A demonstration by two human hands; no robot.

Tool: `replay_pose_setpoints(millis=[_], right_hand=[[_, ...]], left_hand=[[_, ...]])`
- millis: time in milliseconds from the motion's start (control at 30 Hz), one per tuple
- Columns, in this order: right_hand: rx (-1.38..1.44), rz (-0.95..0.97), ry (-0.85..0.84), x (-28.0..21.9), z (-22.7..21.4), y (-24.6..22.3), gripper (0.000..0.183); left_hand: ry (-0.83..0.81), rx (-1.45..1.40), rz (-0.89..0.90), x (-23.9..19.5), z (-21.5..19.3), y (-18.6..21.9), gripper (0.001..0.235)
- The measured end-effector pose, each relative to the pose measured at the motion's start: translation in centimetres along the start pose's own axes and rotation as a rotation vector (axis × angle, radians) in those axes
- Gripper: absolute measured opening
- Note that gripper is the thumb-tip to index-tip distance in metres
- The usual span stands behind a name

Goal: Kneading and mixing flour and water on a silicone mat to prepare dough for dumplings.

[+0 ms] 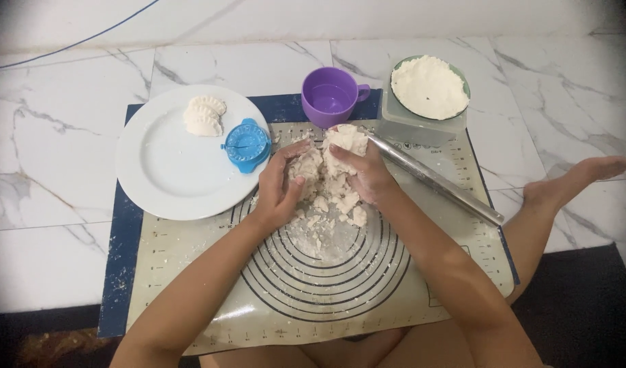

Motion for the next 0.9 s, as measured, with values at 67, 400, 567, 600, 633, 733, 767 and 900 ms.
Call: replay_pose_setpoints(millis=[67,400,567,600,633,733,767,900], right_hand=[[-0.084,-0.025,-0.013,0.2,0.2,-0.5,0.057],[-0.652,0.056,0.159,-3.1,5.6,-4.3,0.112],[-0.432,-0.125,0.037,-1.0,2.0,-1.8,0.078],[-0.400,-0.068,0.130,-0.5,1.2,-0.4,0.108],[-0.408,-0.055,0.146,-0.9,0.5,-0.7,0.108],[-0.401,-0.176,-0.042,-1.3,0.5,-1.8,0.067],[-0.449,-0.192,-0.028,-1.4,0.6,-2.1,0.065],[-0.616,-0.180,0.055,-1.8,2.2,-2.4,0.075]], left_hand=[[0.010,0.032,-0.027,0.0,-0.1,0.1,0.042],[0.239,0.631,-0.037,2.4,-0.2,8.8,0.043],[-0.172,1.045,-0.069,3.3,1.3,15.3,0.045],[-0.186,1.023,-0.060,2.9,2.9,15.4,0.045],[-0.200,1.001,-0.051,2.7,3.7,14.9,0.045],[-0.232,0.968,-0.003,2.7,5.7,13.5,0.044],[-0.232,0.965,0.014,2.7,6.2,12.9,0.044],[-0.194,0.992,0.007,2.5,6.8,10.3,0.044]])
Point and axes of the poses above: each hand's wrist, its own x-axis towards the middle knuckle, its own z-axis out of the palm, y = z × x, the point moved 3 cm from there along x, towards the middle knuckle, and after that the axes turned 3 degrees about x, right-handed, at the moved point
